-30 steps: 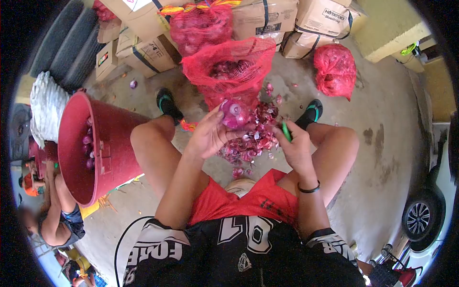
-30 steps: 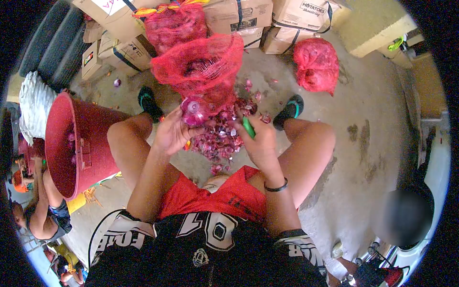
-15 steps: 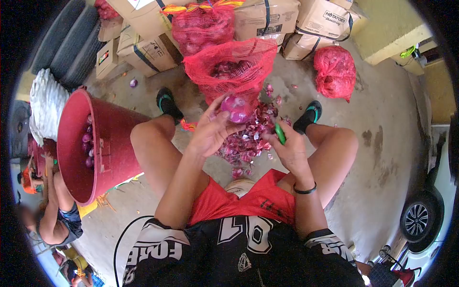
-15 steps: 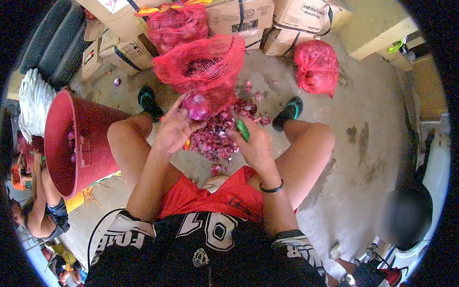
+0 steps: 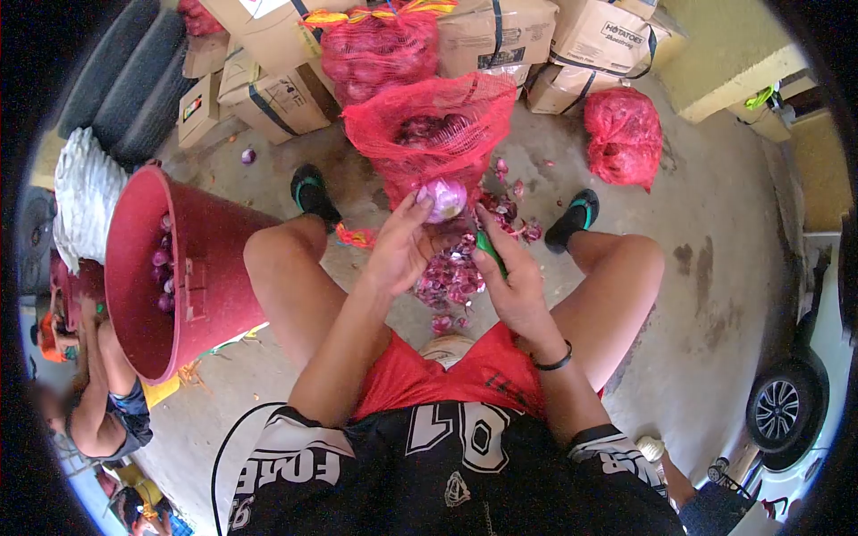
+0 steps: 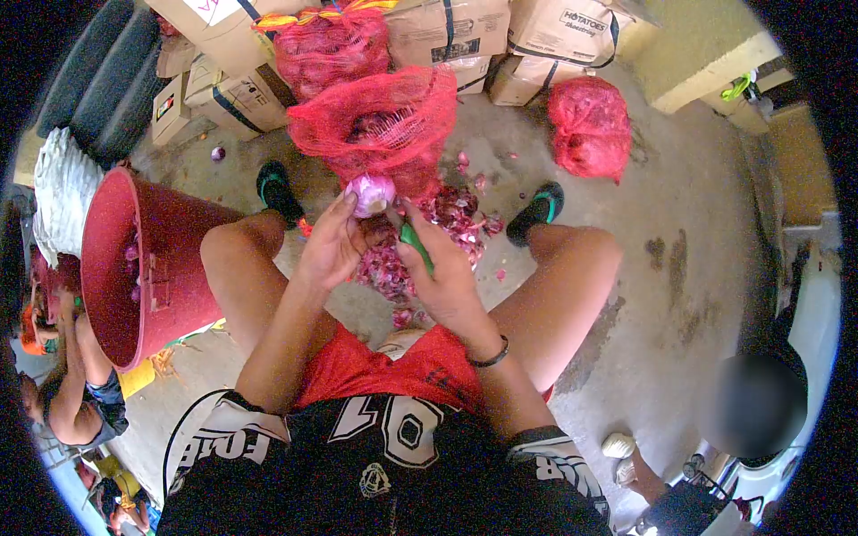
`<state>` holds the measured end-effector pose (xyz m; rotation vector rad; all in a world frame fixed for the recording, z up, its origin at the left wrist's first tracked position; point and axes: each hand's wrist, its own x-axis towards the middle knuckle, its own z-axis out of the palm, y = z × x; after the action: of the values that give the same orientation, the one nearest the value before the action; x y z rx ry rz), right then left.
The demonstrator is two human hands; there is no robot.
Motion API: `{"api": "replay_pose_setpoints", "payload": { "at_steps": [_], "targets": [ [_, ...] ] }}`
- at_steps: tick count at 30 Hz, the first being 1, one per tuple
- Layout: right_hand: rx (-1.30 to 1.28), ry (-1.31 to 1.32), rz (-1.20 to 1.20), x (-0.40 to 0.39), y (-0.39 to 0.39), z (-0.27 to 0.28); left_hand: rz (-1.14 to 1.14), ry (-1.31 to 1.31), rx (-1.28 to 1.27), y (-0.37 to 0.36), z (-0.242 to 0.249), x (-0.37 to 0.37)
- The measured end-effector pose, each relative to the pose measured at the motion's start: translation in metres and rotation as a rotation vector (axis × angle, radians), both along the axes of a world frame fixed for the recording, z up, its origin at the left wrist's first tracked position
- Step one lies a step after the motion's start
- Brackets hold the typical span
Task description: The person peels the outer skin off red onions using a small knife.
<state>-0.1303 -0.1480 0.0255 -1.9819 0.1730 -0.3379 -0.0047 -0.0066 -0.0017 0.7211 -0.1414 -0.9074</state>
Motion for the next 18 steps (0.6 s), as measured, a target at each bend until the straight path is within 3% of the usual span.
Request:
{"api": "replay_pose_setpoints", "payload": {
  "at_steps": [10, 13, 16, 18],
  "targets": [
    [-0.121, -0.126, -0.051, 0.013, 0.005, 0.01, 0.01, 0.052, 0.027, -0.006, 0.001, -0.008],
    [-0.209, -0.058, -0.073, 0.01, 0.004, 0.007, -0.017, 0.047, 0.0, -0.005, 0.001, -0.009],
    [-0.133, -0.121, -0.091, 0.009, 0.005, 0.006, -0.038, 0.048, -0.044, -0.004, 0.006, -0.008],
    [0.155, -0.063, -0.085, 0.007, 0.006, 0.001, -0.045, 0.045, -0.059, -0.003, 0.007, -0.007]
  ]
}}
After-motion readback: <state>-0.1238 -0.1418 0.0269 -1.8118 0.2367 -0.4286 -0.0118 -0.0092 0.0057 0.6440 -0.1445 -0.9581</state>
